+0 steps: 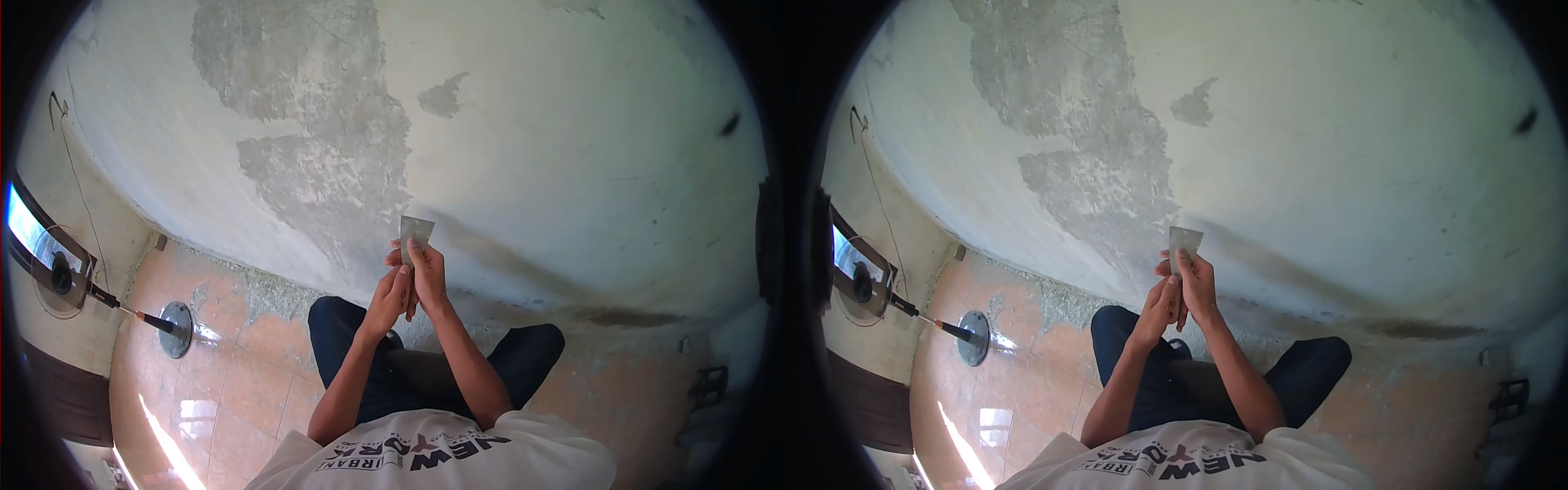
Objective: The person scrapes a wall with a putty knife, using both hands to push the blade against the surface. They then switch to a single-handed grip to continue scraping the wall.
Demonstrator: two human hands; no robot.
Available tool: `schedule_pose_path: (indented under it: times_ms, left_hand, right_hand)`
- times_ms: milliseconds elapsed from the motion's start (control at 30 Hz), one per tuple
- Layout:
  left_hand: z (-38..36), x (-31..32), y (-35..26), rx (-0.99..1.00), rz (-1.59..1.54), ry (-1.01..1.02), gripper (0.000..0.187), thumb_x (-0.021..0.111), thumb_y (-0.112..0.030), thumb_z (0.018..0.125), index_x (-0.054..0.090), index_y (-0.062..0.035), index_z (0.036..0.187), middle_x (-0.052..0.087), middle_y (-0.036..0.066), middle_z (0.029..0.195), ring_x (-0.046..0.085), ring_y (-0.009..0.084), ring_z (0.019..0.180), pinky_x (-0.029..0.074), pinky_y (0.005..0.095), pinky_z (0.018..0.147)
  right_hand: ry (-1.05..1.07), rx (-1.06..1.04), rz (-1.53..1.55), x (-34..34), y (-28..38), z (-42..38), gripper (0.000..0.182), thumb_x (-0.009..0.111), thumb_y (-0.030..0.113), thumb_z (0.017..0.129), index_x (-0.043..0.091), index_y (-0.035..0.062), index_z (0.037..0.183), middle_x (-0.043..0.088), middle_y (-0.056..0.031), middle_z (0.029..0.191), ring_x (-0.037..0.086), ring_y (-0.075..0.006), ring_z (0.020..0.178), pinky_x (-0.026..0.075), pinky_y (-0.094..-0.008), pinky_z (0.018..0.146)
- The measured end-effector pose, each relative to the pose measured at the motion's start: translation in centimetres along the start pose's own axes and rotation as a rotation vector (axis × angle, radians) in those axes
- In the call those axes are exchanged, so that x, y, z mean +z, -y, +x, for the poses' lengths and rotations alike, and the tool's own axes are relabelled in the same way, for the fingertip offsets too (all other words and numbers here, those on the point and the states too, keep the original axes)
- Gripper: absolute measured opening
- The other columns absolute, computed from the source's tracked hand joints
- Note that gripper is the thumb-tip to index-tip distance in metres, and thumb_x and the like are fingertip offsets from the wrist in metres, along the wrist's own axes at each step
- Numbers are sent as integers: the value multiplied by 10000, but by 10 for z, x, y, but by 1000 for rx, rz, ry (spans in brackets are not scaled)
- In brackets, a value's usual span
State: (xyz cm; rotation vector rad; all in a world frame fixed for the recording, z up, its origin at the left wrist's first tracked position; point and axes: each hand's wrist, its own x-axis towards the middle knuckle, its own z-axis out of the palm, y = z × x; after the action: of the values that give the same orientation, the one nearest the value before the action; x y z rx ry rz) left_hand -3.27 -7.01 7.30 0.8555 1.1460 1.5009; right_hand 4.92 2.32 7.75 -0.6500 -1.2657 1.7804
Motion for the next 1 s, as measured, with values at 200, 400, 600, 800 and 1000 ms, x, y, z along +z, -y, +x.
schedule_pose_path:
  times_ms: [200,400,600,800,1000]
  left_hand:
    - [31,4,-57,144,175,-79,396,406,-339,1191,609,0,1215,515,-19,627,471,68,432,362,237,377]
    - [50,18,-86,302,177,-200,365,428,-296,1188,620,14,1209,530,-45,634,453,21,435,329,218,377]
    - [41,25,-141,282,207,-202,448,453,-323,1187,672,30,1018,541,-24,636,472,39,479,347,245,421]
    - [44,30,-178,312,194,-144,462,442,-342,1190,663,19,1003,515,-25,610,443,47,432,334,247,388]
    - [37,36,-181,328,155,-91,434,413,-363,1196,641,6,1208,499,-45,631,419,29,410,323,216,359]
  right_hand:
    - [-55,-128,-17,37,44,40,471,537,380,1158,737,-45,1146,682,-68,744,650,-134,688,542,-290,654]
    - [-58,-218,114,61,81,57,473,583,361,1144,729,-84,1077,611,-57,652,634,-157,631,527,-299,629]
    - [-28,-251,158,84,123,64,462,592,352,1140,730,-81,1057,611,-65,654,637,-163,622,517,-307,600]
    - [-46,-359,87,105,165,66,443,563,327,1144,738,-71,1058,606,-49,647,654,-167,626,515,-304,589]
    - [-21,-391,49,104,175,61,462,546,319,1149,751,-84,1054,641,-74,645,680,-177,617,547,-311,603]
